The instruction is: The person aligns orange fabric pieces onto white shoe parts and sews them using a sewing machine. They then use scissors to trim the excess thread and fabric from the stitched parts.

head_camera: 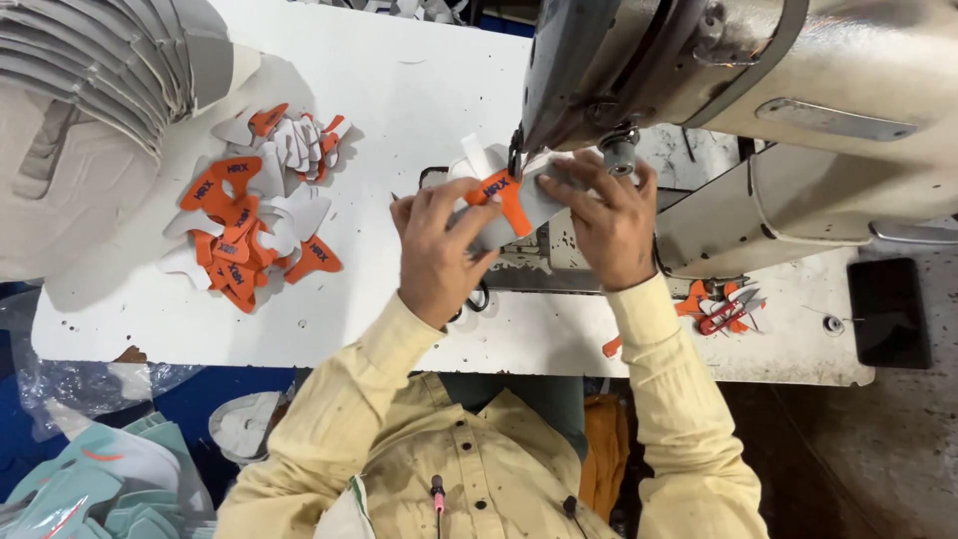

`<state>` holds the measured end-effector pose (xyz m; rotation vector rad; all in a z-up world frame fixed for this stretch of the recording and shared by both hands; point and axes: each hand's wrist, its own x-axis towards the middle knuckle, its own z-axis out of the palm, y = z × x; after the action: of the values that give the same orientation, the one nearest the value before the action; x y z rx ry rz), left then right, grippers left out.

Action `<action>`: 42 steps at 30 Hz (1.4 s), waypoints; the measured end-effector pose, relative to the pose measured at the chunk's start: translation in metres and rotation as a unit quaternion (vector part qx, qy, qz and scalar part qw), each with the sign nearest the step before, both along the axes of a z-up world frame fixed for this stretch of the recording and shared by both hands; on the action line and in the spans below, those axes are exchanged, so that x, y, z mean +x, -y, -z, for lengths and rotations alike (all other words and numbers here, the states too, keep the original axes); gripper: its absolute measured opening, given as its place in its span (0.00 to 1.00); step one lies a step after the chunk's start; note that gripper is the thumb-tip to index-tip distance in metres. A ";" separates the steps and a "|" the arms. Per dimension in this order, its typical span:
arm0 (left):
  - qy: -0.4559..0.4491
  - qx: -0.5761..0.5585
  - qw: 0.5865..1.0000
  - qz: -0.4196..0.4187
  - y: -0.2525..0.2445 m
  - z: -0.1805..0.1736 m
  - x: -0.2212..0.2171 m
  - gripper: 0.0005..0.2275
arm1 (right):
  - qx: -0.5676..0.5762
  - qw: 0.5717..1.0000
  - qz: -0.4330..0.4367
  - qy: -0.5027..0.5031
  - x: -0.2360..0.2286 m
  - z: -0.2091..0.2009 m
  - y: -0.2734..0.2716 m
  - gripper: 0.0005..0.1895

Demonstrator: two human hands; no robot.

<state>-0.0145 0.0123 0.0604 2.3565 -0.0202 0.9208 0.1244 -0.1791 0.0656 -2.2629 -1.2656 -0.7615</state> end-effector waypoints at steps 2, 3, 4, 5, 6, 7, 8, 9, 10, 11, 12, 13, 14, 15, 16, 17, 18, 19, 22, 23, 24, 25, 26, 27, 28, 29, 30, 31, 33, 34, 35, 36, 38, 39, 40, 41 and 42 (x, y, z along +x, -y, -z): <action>0.004 0.005 1.000 -0.018 0.010 0.002 -0.001 0.26 | -0.001 1.000 -0.020 -0.002 0.014 -0.001 -0.001 0.22; 0.009 0.011 0.999 -0.033 0.015 0.003 -0.001 0.26 | -0.002 0.999 -0.038 -0.004 0.021 -0.001 -0.001 0.22; 0.007 0.011 0.999 -0.034 0.019 0.004 -0.002 0.26 | -0.001 0.999 -0.039 -0.006 0.024 -0.002 -0.002 0.22; 0.011 0.020 0.998 -0.051 0.023 0.005 -0.002 0.27 | 0.000 0.999 -0.050 -0.002 0.026 -0.002 -0.003 0.22; 0.018 0.028 0.997 -0.066 0.027 0.006 -0.001 0.27 | 0.001 0.998 -0.060 0.004 0.030 -0.003 -0.003 0.22; 0.018 0.028 0.997 -0.066 0.028 0.007 0.001 0.27 | 0.001 0.998 -0.060 0.004 0.032 -0.006 -0.004 0.22; 0.018 0.033 0.996 -0.075 0.030 0.008 0.001 0.27 | 0.004 0.998 -0.066 0.010 0.033 -0.009 -0.005 0.24; 0.018 0.039 0.996 -0.084 0.031 0.009 0.001 0.28 | 0.007 0.997 -0.072 0.017 0.034 -0.012 -0.006 0.25; 0.018 0.038 0.996 -0.084 0.031 0.010 0.004 0.28 | 0.006 0.997 -0.072 0.017 0.036 -0.012 -0.006 0.25; 0.017 0.041 0.995 -0.085 0.031 0.011 0.006 0.28 | 0.008 0.997 -0.080 0.023 0.038 -0.012 -0.006 0.25; 0.015 0.044 0.995 -0.088 0.030 0.012 0.006 0.29 | 0.010 0.996 -0.088 0.027 0.039 -0.011 -0.007 0.26; 0.015 0.045 0.995 -0.089 0.028 0.012 0.008 0.29 | 0.011 0.996 -0.090 0.027 0.040 -0.008 -0.006 0.26; 0.016 0.044 0.995 -0.085 0.025 0.013 0.010 0.29 | 0.011 0.996 -0.086 0.026 0.041 -0.005 -0.005 0.25; 0.017 0.044 0.996 -0.081 0.023 0.013 0.012 0.28 | 0.011 0.996 -0.082 0.025 0.041 -0.003 -0.004 0.25; 0.017 0.045 0.996 -0.081 0.016 0.015 0.016 0.28 | 0.012 0.996 -0.082 0.025 0.038 -0.003 -0.003 0.25; 0.018 0.038 0.997 -0.065 0.010 0.017 0.019 0.27 | 0.016 0.997 -0.072 0.036 0.034 -0.004 -0.002 0.24; 0.020 0.032 0.998 -0.049 0.004 0.018 0.024 0.25 | 0.020 0.997 -0.062 0.047 0.031 -0.006 -0.001 0.23; 0.022 0.033 0.998 -0.049 -0.007 0.022 0.032 0.25 | 0.021 0.997 -0.062 0.049 0.027 -0.006 -0.001 0.23; 0.031 0.027 0.999 0.012 -0.033 0.027 0.049 0.20 | 0.020 0.996 -0.029 0.079 0.008 -0.007 0.003 0.19; 0.026 0.028 0.998 0.045 -0.040 0.025 0.053 0.19 | 0.017 0.996 -0.015 0.081 0.001 -0.009 0.004 0.18; 0.021 0.030 0.996 0.078 -0.048 0.022 0.058 0.18 | 0.015 0.996 -0.001 0.084 -0.006 -0.011 0.004 0.18; 0.023 0.030 0.996 0.077 -0.050 0.022 0.060 0.18 | 0.015 0.996 -0.002 0.085 -0.007 -0.008 0.008 0.18; 0.017 0.029 0.995 0.094 -0.052 0.022 0.061 0.18 | 0.011 0.998 0.000 0.056 -0.007 -0.005 0.010 0.20; 0.012 0.029 0.993 0.112 -0.055 0.021 0.063 0.18 | 0.007 1.000 0.002 0.028 -0.008 -0.002 0.013 0.22; 0.014 0.030 0.993 0.112 -0.057 0.020 0.065 0.18 | 0.007 1.000 0.002 0.029 -0.010 -0.011 0.019 0.22; 0.018 0.032 0.992 0.119 -0.059 0.018 0.067 0.17 | -0.003 1.000 0.000 0.004 -0.011 -0.019 0.025 0.22; 0.020 0.031 0.991 0.126 -0.059 0.018 0.068 0.17 | -0.016 1.000 -0.001 -0.022 -0.014 -0.026 0.033 0.22; 0.020 0.029 0.991 0.127 -0.059 0.020 0.070 0.17 | -0.018 1.000 0.000 -0.023 -0.016 -0.030 0.048 0.22; 0.029 0.045 0.990 0.131 -0.064 0.022 0.076 0.16 | 0.079 0.984 0.147 0.059 -0.017 -0.037 0.075 0.21; 0.029 0.044 0.990 0.131 -0.064 0.022 0.079 0.16 | 0.078 0.984 0.147 0.059 -0.001 -0.029 0.097 0.21; 0.032 0.048 0.990 0.132 -0.065 0.022 0.082 0.16 | 0.217 0.955 0.200 -0.001 0.014 -0.020 0.120 0.17; 0.034 0.051 0.989 0.133 -0.066 0.022 0.084 0.16 | 0.350 0.901 0.248 -0.067 0.029 -0.011 0.143 0.13; 0.035 0.052 0.989 0.131 -0.065 0.028 0.085 0.15 | 0.320 0.911 0.260 0.013 0.043 0.039 0.170 0.22; 0.036 0.054 0.989 0.130 -0.066 0.029 0.086 0.15 | 0.289 0.916 0.263 0.091 0.050 0.064 0.184 0.34; 0.039 0.055 0.989 0.128 -0.067 0.029 0.087 0.15 | 0.290 0.916 0.260 0.093 0.049 0.070 0.184 0.34; 0.035 0.064 0.989 0.125 -0.069 0.030 0.087 0.15 | 0.274 0.919 0.269 0.093 0.048 0.077 0.185 0.39; 0.027 0.072 0.990 0.120 -0.070 0.032 0.084 0.16 | 0.256 0.922 0.275 0.090 0.045 0.086 0.186 0.46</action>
<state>0.0694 0.0823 0.0280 2.3932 -0.3973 0.8899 0.1692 -0.3655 -0.0206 -2.1280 -0.3881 -1.3431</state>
